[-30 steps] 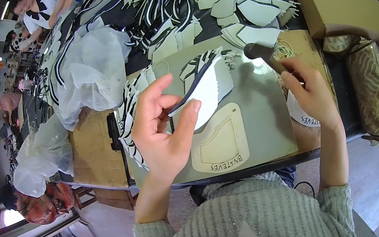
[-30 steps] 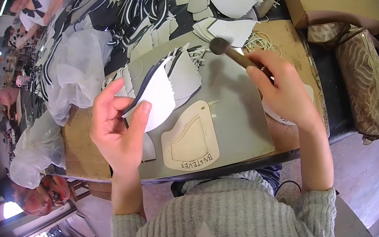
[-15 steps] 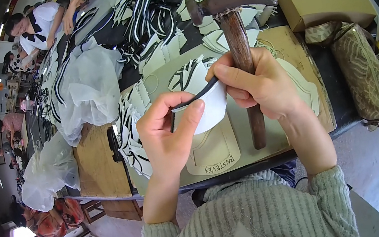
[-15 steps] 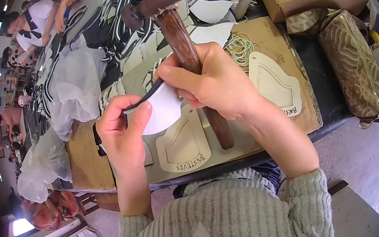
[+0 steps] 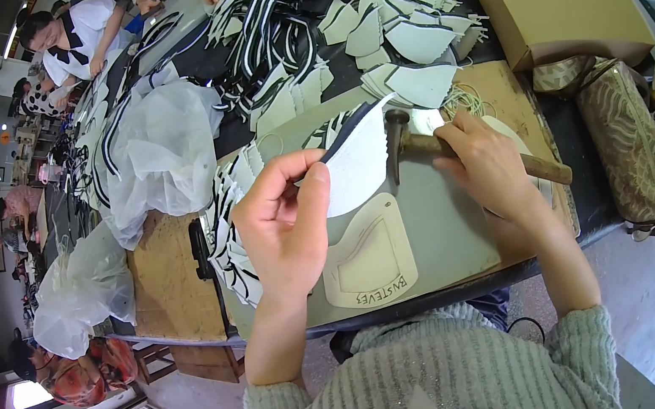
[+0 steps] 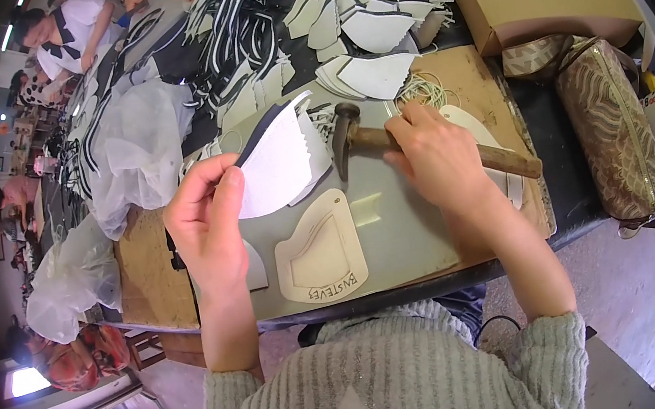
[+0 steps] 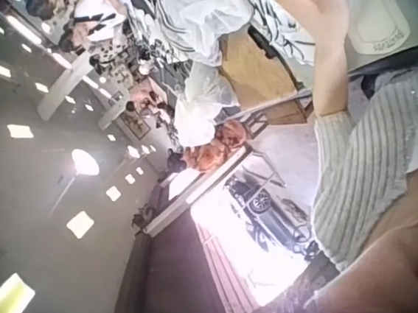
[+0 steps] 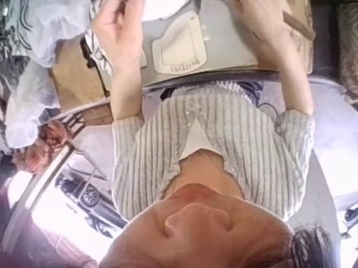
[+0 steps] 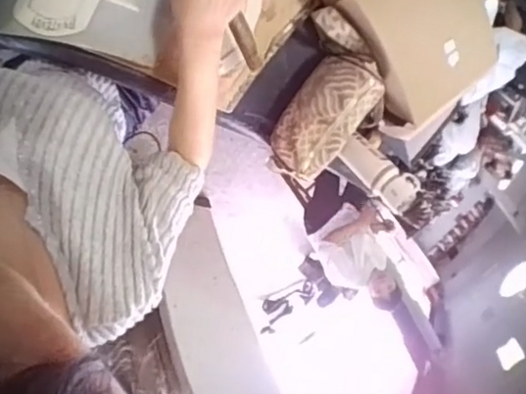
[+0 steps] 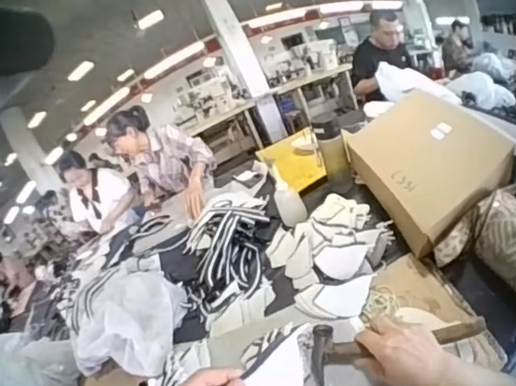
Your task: Assembling shoe components by applying adhesive and using a hammer to secure them.
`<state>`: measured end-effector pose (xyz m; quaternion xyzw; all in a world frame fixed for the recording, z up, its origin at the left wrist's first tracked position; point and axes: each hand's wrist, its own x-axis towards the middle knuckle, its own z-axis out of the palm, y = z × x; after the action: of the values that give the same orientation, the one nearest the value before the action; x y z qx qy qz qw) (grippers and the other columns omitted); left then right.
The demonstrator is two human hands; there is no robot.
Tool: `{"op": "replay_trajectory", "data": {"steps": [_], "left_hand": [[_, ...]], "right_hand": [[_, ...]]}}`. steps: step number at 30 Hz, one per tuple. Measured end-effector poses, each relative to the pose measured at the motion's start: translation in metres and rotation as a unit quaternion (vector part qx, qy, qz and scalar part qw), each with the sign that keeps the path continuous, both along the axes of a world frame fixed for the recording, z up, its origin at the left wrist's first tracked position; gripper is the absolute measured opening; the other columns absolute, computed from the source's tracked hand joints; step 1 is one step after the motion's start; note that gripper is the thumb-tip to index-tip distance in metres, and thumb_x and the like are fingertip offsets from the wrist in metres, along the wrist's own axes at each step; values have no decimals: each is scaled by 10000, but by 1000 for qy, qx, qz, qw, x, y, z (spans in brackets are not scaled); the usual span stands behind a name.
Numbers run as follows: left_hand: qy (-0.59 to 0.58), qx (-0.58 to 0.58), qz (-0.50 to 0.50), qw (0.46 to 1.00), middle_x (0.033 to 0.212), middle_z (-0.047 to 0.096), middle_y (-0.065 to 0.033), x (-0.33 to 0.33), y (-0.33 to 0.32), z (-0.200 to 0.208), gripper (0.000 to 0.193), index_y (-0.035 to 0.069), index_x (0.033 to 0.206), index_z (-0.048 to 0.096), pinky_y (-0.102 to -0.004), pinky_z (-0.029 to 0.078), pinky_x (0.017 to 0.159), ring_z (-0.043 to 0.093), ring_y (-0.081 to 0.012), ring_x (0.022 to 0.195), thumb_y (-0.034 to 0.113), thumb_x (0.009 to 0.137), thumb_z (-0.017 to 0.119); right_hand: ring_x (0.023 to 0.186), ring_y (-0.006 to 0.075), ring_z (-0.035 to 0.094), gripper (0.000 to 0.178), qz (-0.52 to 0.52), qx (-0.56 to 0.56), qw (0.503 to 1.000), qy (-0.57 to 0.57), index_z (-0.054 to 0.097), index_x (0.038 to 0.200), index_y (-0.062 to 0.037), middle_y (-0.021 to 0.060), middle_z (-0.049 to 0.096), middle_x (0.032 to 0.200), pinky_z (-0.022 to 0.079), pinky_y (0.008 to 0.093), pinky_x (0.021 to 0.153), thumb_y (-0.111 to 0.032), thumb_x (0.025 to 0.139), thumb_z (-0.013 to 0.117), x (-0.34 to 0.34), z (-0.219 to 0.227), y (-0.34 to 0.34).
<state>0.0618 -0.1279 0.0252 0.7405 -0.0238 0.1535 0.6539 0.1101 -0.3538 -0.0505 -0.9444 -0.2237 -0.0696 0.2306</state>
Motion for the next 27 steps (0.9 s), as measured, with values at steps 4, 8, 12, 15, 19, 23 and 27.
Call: {"op": "replay_trajectory", "data": {"steps": [4, 8, 12, 15, 19, 23, 27], "left_hand": [[12, -3, -23, 1000, 759, 558, 26, 6, -4, 0, 106, -44, 959, 632, -164, 310, 538, 407, 2, 616, -8, 863, 605], [37, 46, -66, 996, 835, 607, -9, 13, -11, 4, 163, -46, 981, 618, -175, 397, 628, 492, -19, 721, -11, 824, 645], [-1, 84, -78, 993, 892, 621, -30, 35, -17, 6, 283, -22, 1065, 564, -196, 457, 711, 566, -59, 787, -24, 800, 662], [-3, 123, -88, 988, 846, 619, -55, 50, -19, 4, 398, 3, 1138, 464, -211, 464, 705, 581, -76, 771, -19, 791, 658], [-6, 94, -75, 993, 829, 619, -48, 68, -18, 0, 416, -2, 1150, 451, -208, 456, 695, 577, -72, 758, -26, 787, 652], [30, 109, -83, 990, 814, 621, -49, 81, -11, -8, 422, 5, 1147, 444, -191, 423, 657, 563, -60, 737, -10, 784, 656], [139, 85, -87, 983, 866, 624, -75, 81, 17, -25, 418, 6, 1145, 449, -231, 447, 708, 585, -98, 782, 18, 788, 666]], "right_hand": [[923, 194, 591, 353, 74, 350, 928, 107, 590, 1045, -27, 104, 612, 990, 483, 332, 751, -194, 771, 736, 9, 28, 9], [845, 93, 562, 217, 80, 592, 721, 352, 617, 966, -10, 22, 635, 902, 437, 260, 748, -194, 866, 672, 22, 48, 38], [746, 46, 534, 179, 74, 677, 628, 377, 653, 912, -39, -10, 633, 800, 423, 218, 704, -204, 929, 586, 45, 32, 39], [748, 53, 510, 221, 62, 660, 631, 402, 640, 890, -50, -29, 607, 806, 395, 219, 726, -248, 945, 560, 65, 35, 37], [739, 61, 517, 281, 76, 597, 712, 361, 620, 846, -42, -18, 599, 782, 384, 210, 698, -297, 944, 556, 82, 44, 39], [669, 62, 509, 392, 69, 520, 766, 370, 614, 740, -34, -7, 579, 672, 401, 229, 657, -355, 951, 532, 107, 47, 47], [722, 89, 531, 461, 17, 475, 853, 214, 620, 780, -19, 7, 596, 727, 428, 248, 693, -452, 921, 550, 191, 36, 48]]}}
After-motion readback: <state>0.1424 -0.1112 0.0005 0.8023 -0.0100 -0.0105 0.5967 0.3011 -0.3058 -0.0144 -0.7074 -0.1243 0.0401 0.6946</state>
